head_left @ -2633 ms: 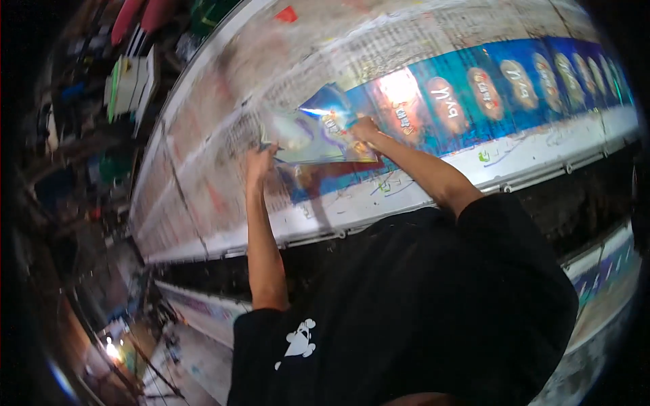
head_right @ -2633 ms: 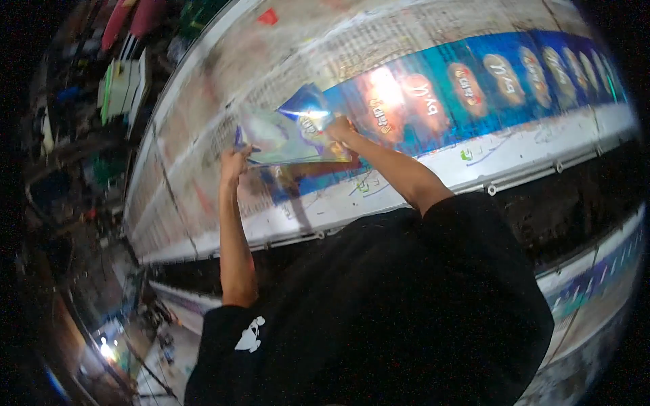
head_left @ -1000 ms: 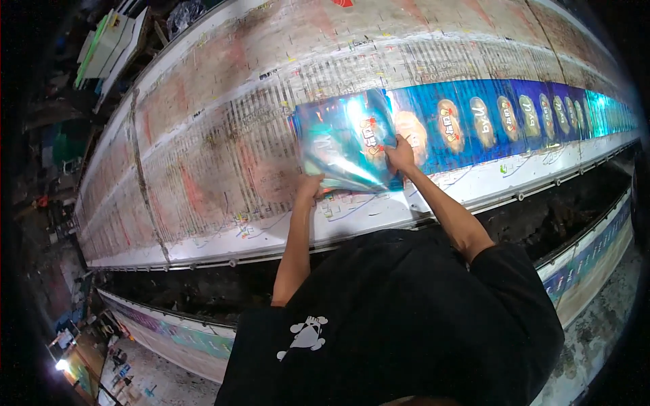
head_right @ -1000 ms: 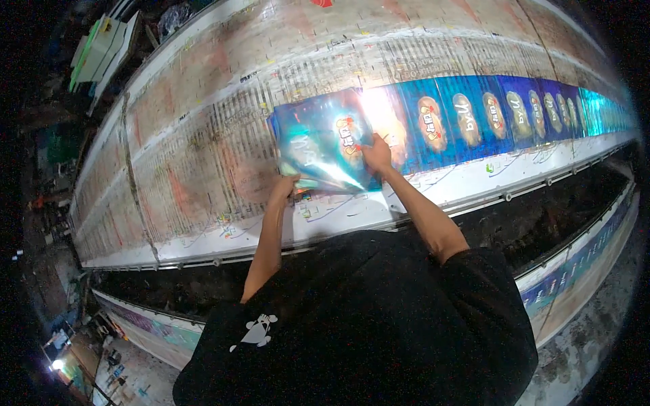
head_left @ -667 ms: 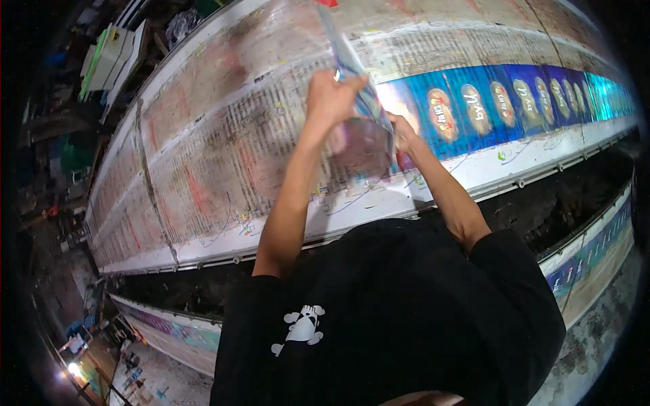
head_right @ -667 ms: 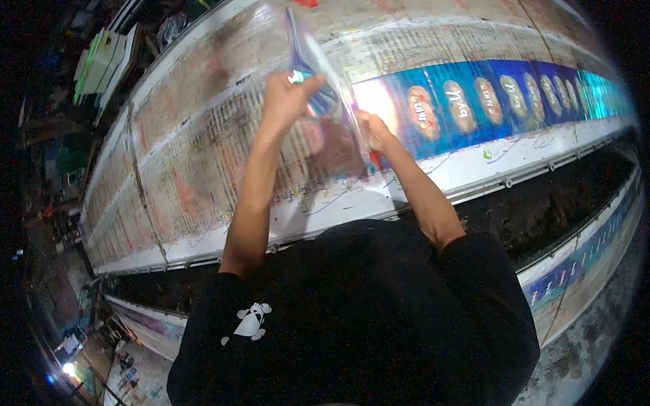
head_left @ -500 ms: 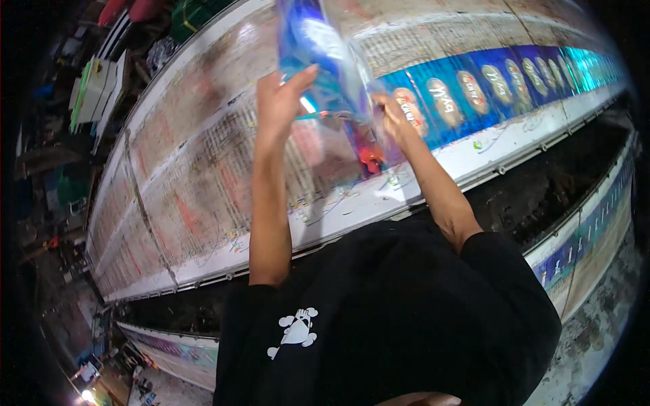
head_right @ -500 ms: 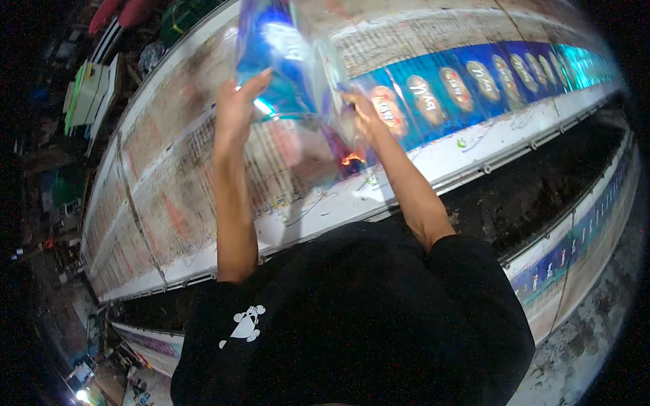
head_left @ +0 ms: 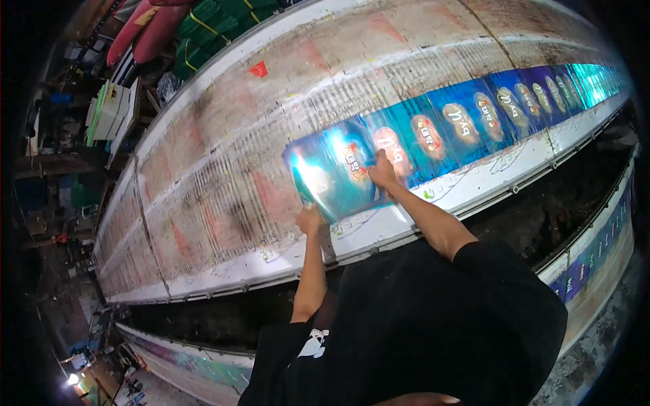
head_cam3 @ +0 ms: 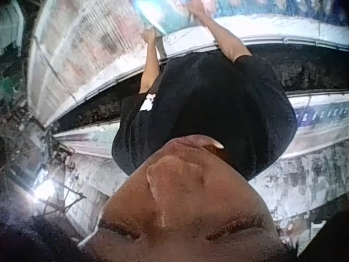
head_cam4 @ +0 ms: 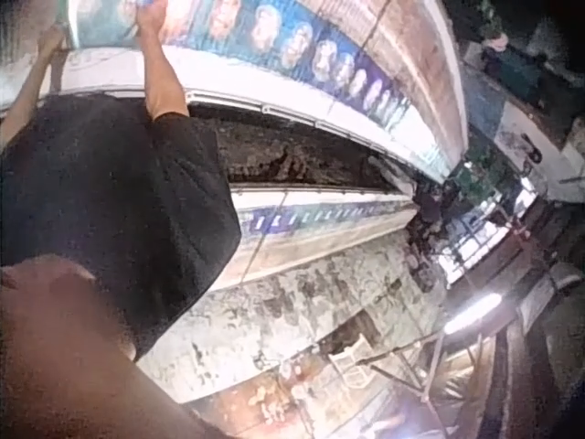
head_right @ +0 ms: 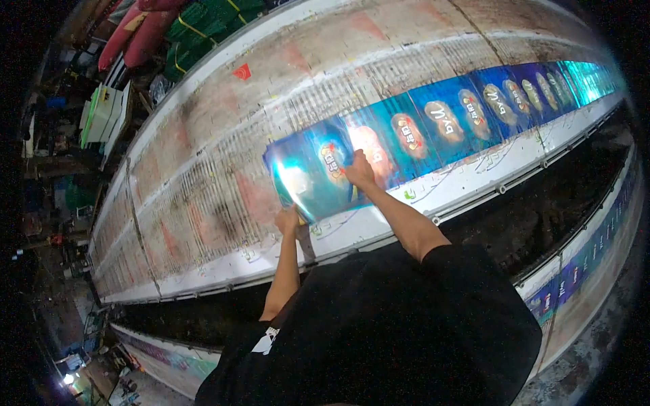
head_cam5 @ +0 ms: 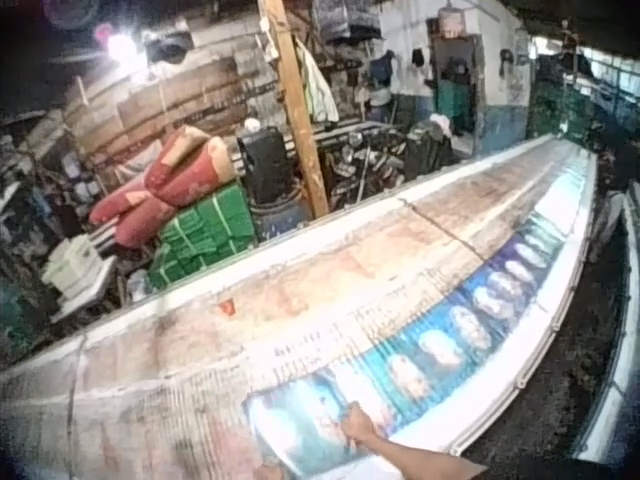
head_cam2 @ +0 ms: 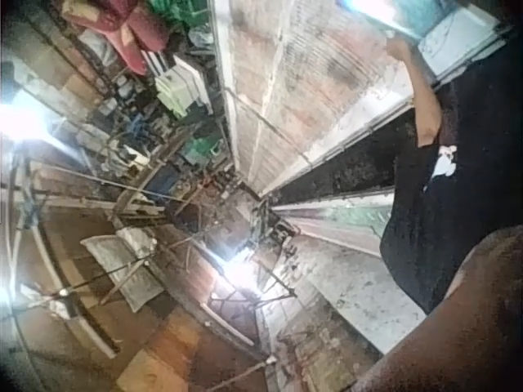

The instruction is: Applying and removing sheets on a screen-printing assembly line table.

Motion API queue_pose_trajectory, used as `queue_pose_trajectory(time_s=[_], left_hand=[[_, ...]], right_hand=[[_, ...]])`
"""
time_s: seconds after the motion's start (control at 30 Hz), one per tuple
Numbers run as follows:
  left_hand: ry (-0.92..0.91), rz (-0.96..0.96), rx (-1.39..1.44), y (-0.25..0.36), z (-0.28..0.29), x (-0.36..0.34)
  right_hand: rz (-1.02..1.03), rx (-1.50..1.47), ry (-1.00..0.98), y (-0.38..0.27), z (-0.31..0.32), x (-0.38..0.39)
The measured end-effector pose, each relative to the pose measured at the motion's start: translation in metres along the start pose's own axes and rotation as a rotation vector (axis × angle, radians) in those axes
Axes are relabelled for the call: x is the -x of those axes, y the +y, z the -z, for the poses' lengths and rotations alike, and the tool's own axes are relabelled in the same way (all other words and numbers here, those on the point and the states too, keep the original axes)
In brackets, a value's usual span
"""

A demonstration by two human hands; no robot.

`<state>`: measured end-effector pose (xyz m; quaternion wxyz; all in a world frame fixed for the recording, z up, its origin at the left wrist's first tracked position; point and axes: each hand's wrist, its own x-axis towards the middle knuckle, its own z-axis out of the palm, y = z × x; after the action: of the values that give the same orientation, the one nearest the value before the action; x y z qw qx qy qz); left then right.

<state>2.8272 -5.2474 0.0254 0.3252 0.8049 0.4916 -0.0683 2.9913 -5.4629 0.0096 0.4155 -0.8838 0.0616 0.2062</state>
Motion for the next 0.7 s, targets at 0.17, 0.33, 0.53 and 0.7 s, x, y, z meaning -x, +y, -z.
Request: queue_pose_trajectory(time_s=[0.17, 0.33, 0.53, 0.7], left_hand=[[0.168, 0.177, -0.202, -0.006, -0.02, -0.03], [-0.196, 0.36, 0.405, 0.007, -0.008, -0.026], [-0.569, 0.411, 0.492, 0.013, 0.01, -0.044], [-0.029, -0.098, 0.161, 0.012, -0.003, -0.055]], right_hand=[[0.051, -0.044, 0.06, -0.006, 0.012, 0.001], [-0.028, -0.035, -0.025, -0.005, 0.02, -0.009], [-0.071, 0.007, -0.083, -0.001, 0.013, -0.017], [-0.01, 0.024, 0.016, -0.011, 0.0, -0.02]])
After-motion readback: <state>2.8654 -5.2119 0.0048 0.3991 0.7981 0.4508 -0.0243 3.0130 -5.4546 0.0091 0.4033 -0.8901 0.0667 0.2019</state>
